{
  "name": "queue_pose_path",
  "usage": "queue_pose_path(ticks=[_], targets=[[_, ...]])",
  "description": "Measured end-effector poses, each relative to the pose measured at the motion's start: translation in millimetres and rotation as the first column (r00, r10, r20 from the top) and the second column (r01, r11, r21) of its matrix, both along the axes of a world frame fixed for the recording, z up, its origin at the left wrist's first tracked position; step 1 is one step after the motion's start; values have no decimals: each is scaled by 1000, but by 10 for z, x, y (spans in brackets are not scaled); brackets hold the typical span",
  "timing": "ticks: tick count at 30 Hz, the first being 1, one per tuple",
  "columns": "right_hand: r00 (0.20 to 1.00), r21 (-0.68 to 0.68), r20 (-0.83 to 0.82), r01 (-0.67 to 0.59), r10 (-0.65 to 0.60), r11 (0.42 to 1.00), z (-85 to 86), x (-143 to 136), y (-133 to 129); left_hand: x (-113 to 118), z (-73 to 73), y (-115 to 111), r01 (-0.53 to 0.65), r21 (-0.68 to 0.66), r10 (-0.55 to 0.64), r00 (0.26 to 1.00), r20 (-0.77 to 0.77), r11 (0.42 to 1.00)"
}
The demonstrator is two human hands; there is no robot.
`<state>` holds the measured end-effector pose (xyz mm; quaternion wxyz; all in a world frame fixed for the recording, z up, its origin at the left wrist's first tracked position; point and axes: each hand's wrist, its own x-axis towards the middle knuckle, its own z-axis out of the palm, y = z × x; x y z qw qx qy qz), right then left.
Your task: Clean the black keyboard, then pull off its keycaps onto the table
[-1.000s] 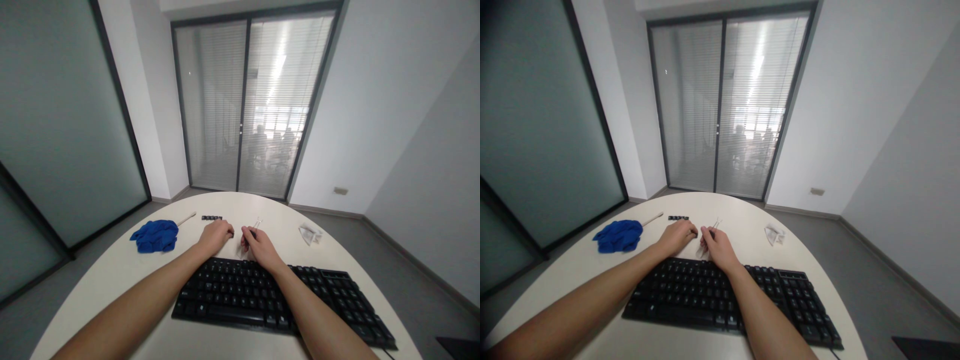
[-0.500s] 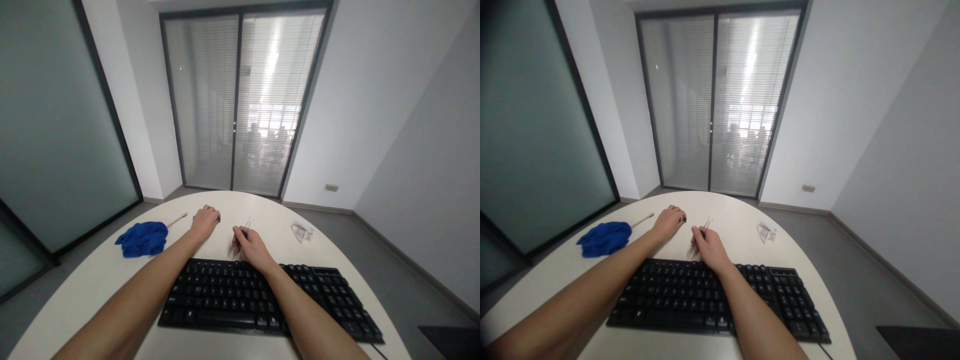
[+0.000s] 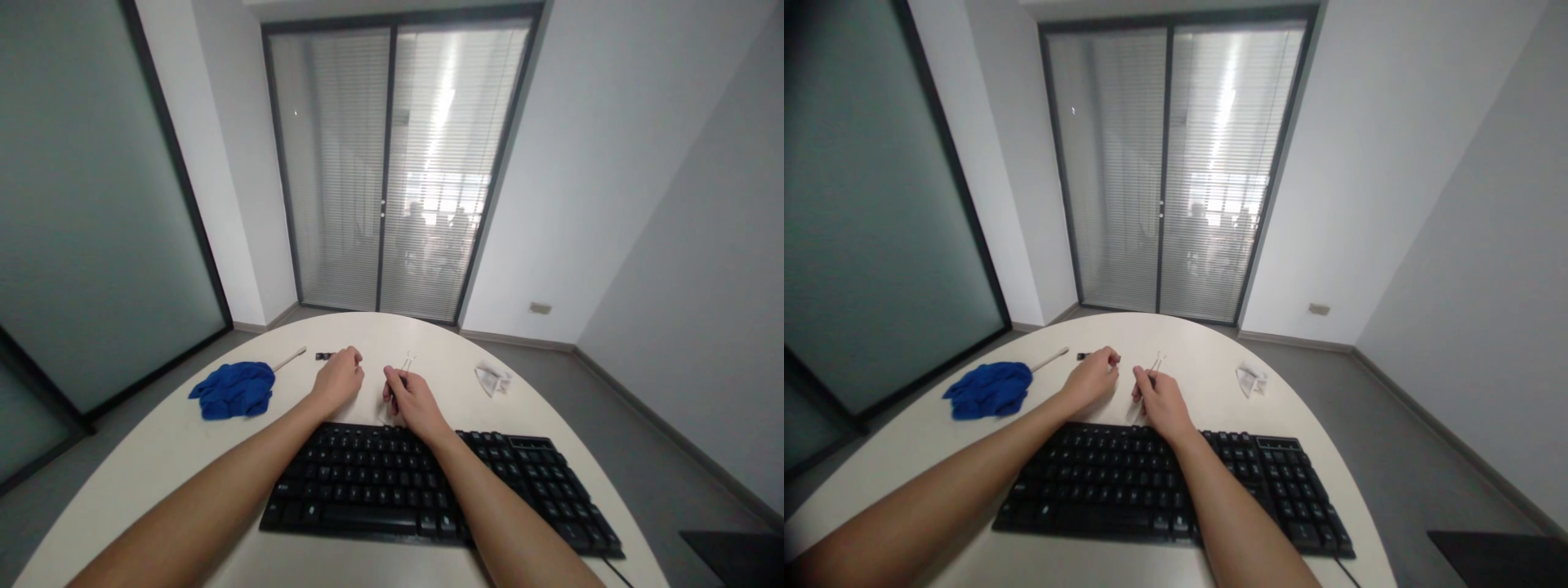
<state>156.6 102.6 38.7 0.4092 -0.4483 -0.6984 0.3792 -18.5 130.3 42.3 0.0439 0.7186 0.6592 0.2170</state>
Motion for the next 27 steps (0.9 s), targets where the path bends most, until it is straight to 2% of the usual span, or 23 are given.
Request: queue_pose_path(ticks=[2,5,7,9,13,16,22,27], targets=[[1000,12,29,8,-8,1000,19,-5,-14,86,-60,-204,-6,-53,8,1000,29,999],[995,55,95,-6,1,998,60,-10,-49,158,-121,-532,50,-95,-46,998,50,994],[988,81,152,-48,35,996,108,-6,-84,158,-128,-694,127,-63,-124,991,53,990],[971,105,224,-106,80,989,178,6,-126,134,-118,-780,152,-28,-149,985,85,988],[912,153,369,-248,178,956,345,50,-197,82,-102,-785,187,-44,-178,972,152,981],[887,153,403,-308,226,939,405,74,-205,38,-93,-764,216,-75,-203,967,154,974],[890,123,381,-318,251,940,313,33,-184,-46,-60,-794,185,-97,-176,980,98,978],[889,196,389,-335,241,921,237,-28,-216,-29,-49,-813,265,-55,-255,957,140,963]])
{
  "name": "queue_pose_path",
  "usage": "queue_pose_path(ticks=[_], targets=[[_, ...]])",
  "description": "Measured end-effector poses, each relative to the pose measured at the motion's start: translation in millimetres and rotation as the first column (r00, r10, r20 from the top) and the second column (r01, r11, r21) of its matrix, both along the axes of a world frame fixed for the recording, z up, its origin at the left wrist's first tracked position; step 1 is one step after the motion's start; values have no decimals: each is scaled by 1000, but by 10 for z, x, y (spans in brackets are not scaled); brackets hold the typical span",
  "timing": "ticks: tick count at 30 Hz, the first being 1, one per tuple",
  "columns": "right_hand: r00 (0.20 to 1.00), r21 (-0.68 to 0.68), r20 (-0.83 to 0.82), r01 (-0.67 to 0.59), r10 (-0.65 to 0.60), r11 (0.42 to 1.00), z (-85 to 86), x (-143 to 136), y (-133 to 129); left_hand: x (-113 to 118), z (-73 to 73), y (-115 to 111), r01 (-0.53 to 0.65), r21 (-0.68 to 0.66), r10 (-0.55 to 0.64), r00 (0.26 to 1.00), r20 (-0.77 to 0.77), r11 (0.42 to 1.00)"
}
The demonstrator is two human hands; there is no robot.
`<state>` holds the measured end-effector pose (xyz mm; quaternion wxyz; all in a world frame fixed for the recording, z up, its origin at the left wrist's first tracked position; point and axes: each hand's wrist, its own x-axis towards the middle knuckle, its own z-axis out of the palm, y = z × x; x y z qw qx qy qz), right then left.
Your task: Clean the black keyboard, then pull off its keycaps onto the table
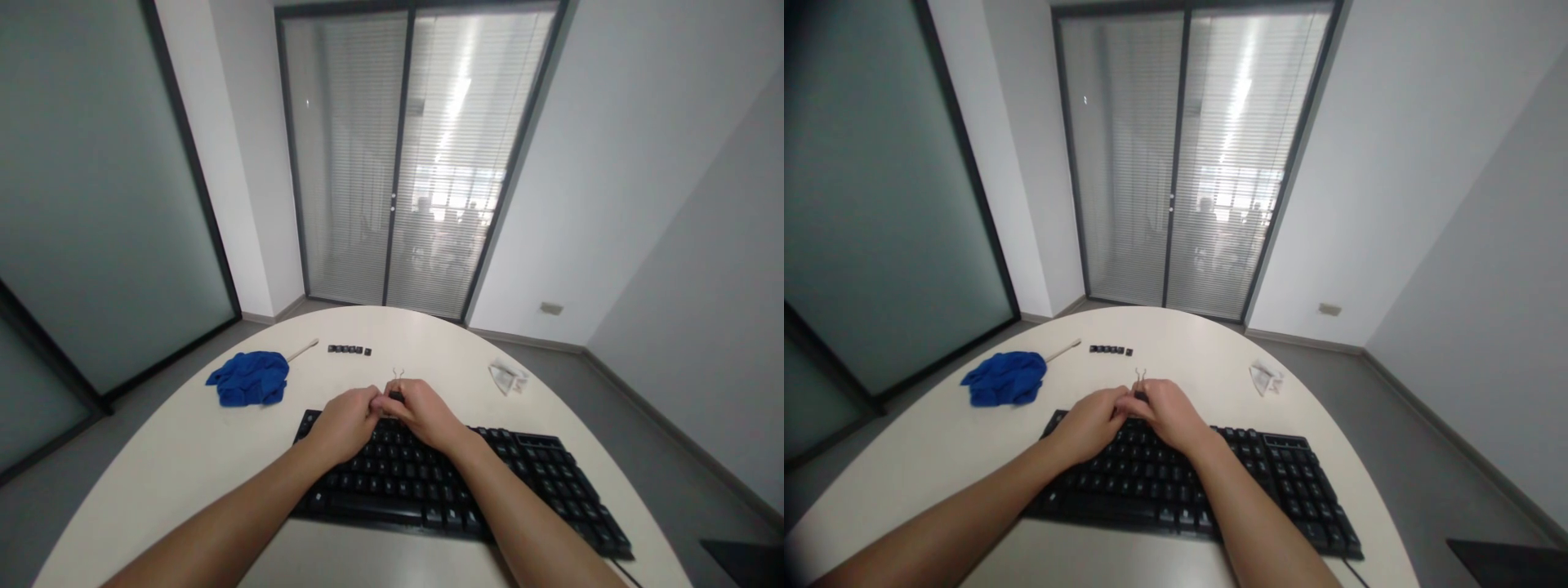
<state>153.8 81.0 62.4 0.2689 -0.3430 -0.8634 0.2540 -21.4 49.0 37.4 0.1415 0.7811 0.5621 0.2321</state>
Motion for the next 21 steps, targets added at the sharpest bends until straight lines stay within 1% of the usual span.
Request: queue_pose_path(ticks=[2,7,10,15,18,21], targets=[[999,-17,-36,3,-3,1000,-36,1,10,9,9,-4,35,0,-35,999,27,999],[986,-188,-159,17,-48,982,-142,23,78,28,39,-25,99,-15,-98,994,58,995],[976,-258,-207,14,-69,966,-167,18,94,31,51,-44,128,-34,-125,990,62,991],[968,-298,-232,23,-96,954,-170,3,86,15,73,-58,164,-73,-160,985,61,984],[964,-312,-245,26,-107,950,-182,0,92,16,87,-55,162,-87,-156,985,69,983],[942,-345,-302,37,-149,938,-188,9,116,22,97,-49,165,-76,-158,983,92,983]])
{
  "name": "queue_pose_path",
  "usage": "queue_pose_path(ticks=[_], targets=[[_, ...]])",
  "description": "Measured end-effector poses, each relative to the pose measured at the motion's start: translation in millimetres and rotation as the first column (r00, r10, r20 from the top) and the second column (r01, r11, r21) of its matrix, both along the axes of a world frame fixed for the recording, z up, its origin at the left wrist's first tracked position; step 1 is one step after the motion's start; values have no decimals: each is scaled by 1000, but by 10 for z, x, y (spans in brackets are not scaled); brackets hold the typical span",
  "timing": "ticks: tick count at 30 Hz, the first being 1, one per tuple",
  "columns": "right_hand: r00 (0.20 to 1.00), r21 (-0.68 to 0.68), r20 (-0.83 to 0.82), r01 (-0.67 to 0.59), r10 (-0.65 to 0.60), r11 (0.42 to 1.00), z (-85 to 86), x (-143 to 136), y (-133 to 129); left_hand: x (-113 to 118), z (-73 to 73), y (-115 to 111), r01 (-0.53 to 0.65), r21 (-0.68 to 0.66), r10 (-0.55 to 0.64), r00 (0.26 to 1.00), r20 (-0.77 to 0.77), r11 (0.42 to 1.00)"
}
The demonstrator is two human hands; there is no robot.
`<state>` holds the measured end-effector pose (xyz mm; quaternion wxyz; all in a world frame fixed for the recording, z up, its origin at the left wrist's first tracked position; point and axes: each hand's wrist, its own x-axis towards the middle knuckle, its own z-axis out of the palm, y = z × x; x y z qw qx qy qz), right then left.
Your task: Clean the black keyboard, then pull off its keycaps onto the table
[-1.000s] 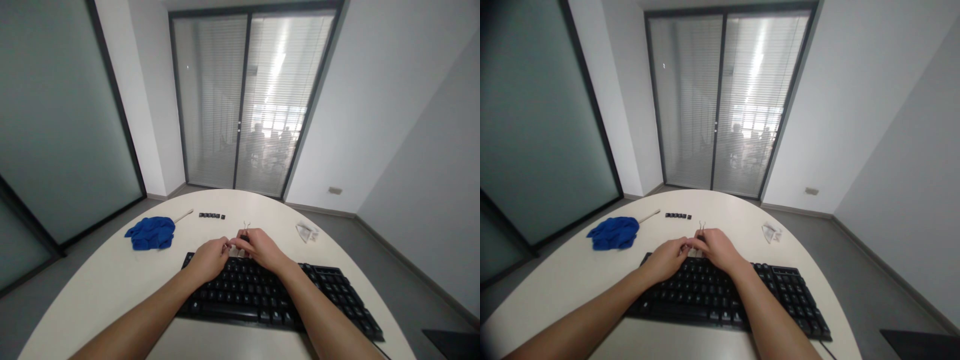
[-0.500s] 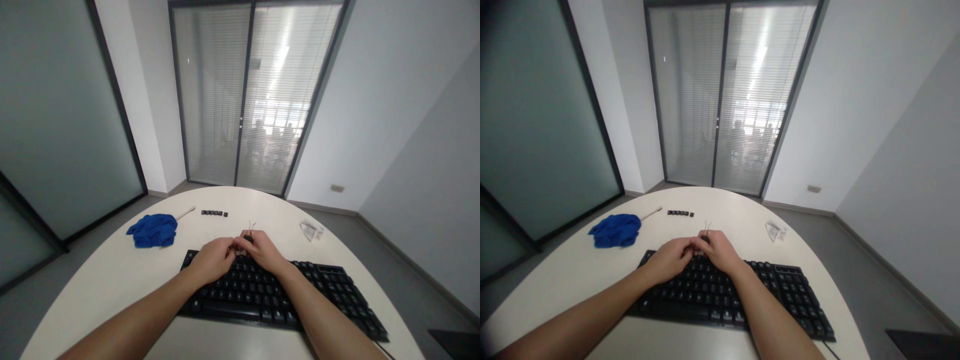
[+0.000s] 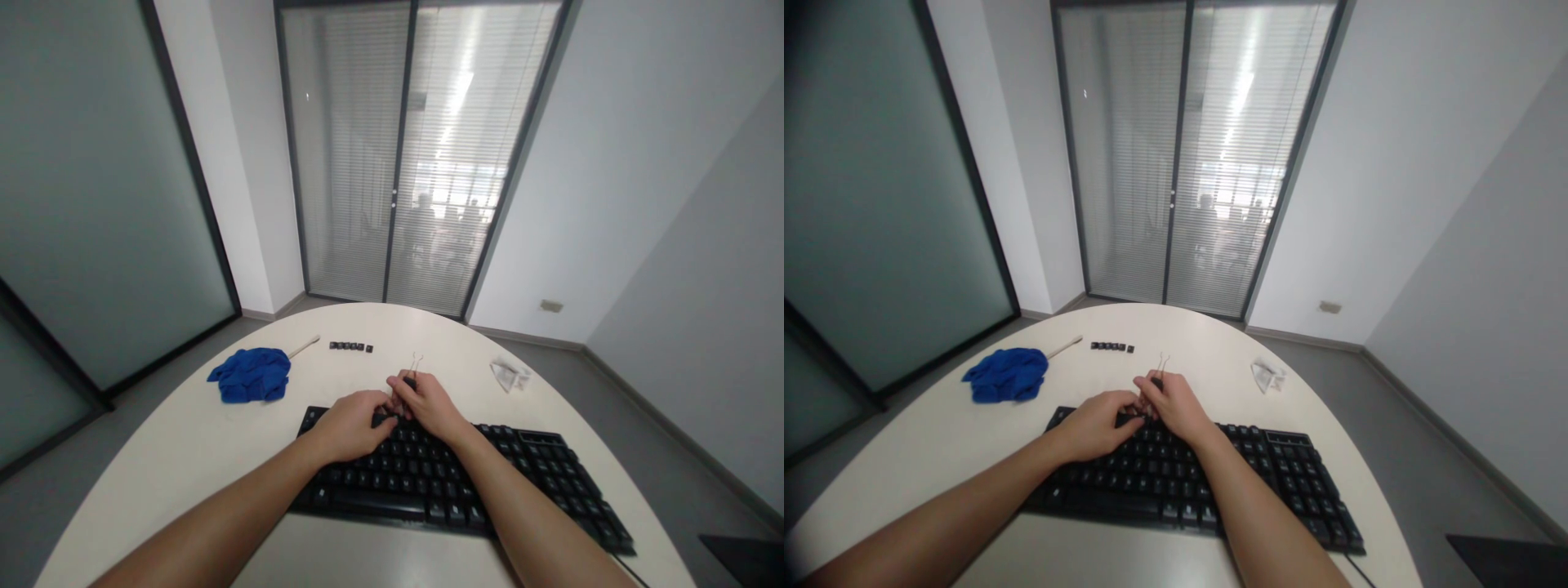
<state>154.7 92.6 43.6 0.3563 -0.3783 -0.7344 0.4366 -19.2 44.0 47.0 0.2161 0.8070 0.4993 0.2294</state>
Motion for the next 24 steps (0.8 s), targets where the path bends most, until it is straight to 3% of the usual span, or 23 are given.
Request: queue_pose_path(ticks=[6,12,19,24], targets=[[994,-45,-81,66,-70,997,-11,32,66,5,-1,18,0,-33,4,992,123,999],[975,-27,-179,129,-132,991,-24,30,88,7,-73,79,-64,-93,82,976,204,994],[972,11,-226,67,-62,998,-20,17,77,6,-98,126,-22,-73,49,922,385,997],[978,39,-204,48,-39,998,8,25,47,0,-94,136,-23,-136,72,928,365,990]])
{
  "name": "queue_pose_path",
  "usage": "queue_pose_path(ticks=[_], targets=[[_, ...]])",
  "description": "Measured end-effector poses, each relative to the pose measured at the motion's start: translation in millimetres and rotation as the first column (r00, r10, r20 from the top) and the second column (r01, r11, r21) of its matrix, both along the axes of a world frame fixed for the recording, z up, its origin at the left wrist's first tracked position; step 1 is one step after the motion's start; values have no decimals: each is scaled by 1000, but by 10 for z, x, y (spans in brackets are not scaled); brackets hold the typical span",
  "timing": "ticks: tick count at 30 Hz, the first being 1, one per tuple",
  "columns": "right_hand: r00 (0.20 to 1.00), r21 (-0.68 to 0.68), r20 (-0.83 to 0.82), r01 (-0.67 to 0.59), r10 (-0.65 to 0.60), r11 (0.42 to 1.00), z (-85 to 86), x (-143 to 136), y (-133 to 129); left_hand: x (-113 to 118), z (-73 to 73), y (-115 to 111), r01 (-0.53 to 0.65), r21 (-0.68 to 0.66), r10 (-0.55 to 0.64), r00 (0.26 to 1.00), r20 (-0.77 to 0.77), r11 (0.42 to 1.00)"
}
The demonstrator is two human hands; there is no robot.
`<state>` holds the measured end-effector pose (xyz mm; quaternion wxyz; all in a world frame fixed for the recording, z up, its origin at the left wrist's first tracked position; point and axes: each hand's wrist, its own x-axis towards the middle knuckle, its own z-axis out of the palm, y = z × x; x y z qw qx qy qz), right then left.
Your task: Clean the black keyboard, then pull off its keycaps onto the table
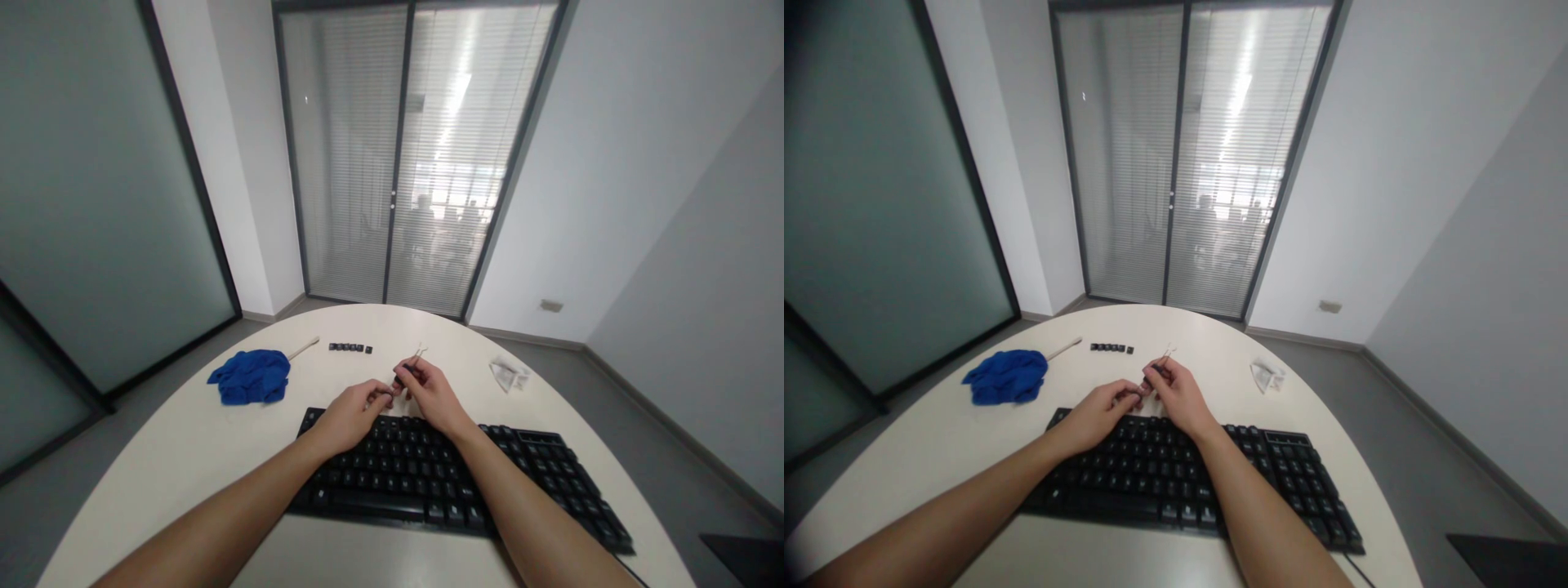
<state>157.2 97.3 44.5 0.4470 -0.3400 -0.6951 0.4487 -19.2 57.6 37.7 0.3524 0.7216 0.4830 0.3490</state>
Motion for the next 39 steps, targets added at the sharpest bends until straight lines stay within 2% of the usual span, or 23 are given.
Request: queue_pose_path(ticks=[5,15,25,32,36,39], targets=[[1000,-1,-7,-8,8,1000,-2,-5,1,-12,-28,19,-46,-15,46,999,-28,999],[998,-64,-64,-3,-1,998,-53,-1,33,12,10,60,-42,-18,43,993,106,999],[996,-147,-82,-36,24,989,-55,-4,36,-26,-79,83,-75,5,75,997,19,997],[995,-135,-99,-32,18,990,-61,-8,24,-18,6,70,-68,-10,69,995,69,998],[996,-125,-81,-55,45,991,-40,-15,2,-29,-37,103,-123,-21,124,990,65,992],[998,-102,-70,-14,7,995,-29,-15,-3,-51,-98,136,-177,-25,178,975,132,984]])
